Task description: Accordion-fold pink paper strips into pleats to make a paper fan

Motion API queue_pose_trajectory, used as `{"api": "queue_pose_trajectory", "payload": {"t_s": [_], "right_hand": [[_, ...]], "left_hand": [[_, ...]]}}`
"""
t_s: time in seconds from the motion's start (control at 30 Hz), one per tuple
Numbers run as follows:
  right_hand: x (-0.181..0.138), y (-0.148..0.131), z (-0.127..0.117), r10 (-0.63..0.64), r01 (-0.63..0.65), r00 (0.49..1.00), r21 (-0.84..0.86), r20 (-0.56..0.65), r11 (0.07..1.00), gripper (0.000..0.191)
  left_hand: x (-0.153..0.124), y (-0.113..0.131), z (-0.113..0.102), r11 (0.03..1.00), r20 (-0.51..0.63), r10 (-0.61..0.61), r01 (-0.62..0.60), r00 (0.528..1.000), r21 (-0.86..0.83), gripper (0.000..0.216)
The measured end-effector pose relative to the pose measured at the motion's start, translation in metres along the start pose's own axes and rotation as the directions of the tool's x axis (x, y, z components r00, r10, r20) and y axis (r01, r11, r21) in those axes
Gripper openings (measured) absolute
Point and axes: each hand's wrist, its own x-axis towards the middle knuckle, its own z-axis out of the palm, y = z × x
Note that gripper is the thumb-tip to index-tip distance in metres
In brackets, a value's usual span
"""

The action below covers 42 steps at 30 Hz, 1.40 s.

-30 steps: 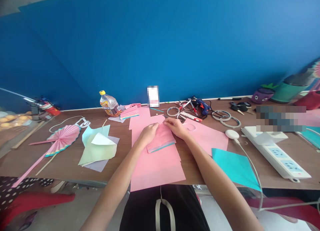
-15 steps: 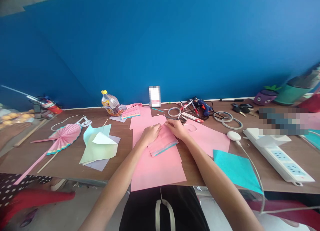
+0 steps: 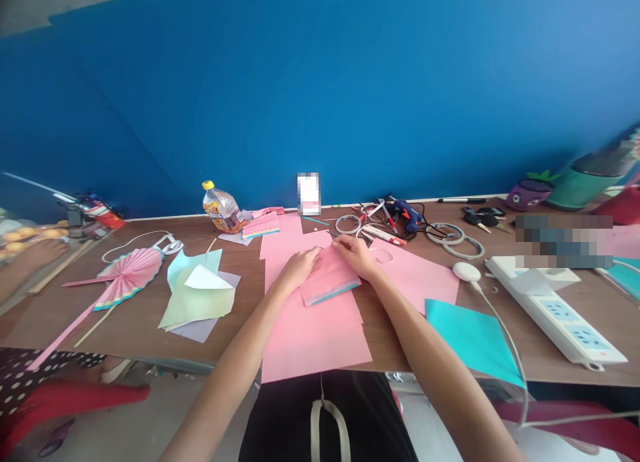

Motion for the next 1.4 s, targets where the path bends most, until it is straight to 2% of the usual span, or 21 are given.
{"api": "queue_pose_trajectory", "payload": {"t_s": [0.23, 0.33, 0.53, 0.63, 0.77, 0.9, 1.13, 1.4], "right_hand": [[0.002, 0.012, -0.011, 0.102, -0.091, 0.987, 0.083, -0.127, 0.992, 0.03], [0.002, 0.013, -0.012, 0.114, -0.102, 0.983, 0.091, -0.147, 0.991, 0.029], [0.0, 0.013, -0.012, 0.12, -0.115, 0.992, 0.106, -0.043, 0.988, 0.029], [0.0, 0.012, -0.012, 0.105, -0.101, 0.994, 0.121, -0.029, 0.987, 0.028], [-0.001, 0.005, -0.009, 0.084, -0.085, 0.996, 0.15, 0.014, 0.985, 0.027], [-0.003, -0.001, -0.005, 0.065, -0.068, 0.998, 0.179, 0.021, 0.982, 0.027], [-0.005, -0.007, -0.004, 0.06, -0.094, 0.988, 0.24, 0.145, 0.966, 0.036], [-0.005, -0.004, -0.002, 0.03, -0.054, 0.992, 0.195, 0.123, 0.979, 0.038]], "left_hand": [[0.0, -0.003, -0.002, 0.994, -0.009, -0.072, 0.071, 0.997, -0.08, 0.019], [0.0, -0.006, -0.001, 0.998, -0.022, -0.067, 0.067, 0.997, -0.022, 0.019], [0.0, -0.015, 0.001, 0.989, -0.033, -0.043, 0.047, 0.999, 0.14, 0.025], [0.002, -0.016, 0.001, 0.98, -0.049, 0.005, 0.005, 0.999, 0.198, 0.033], [0.004, -0.012, 0.004, 0.972, -0.038, 0.066, -0.056, 0.997, 0.23, 0.028], [0.005, -0.01, 0.008, 0.983, -0.007, -0.005, 0.006, 1.0, 0.182, 0.024], [0.005, -0.01, 0.008, 0.989, -0.094, -0.072, 0.084, 0.993, 0.125, 0.024], [0.004, -0.009, 0.009, 0.983, -0.077, -0.134, 0.142, 0.988, 0.112, 0.022]]}}
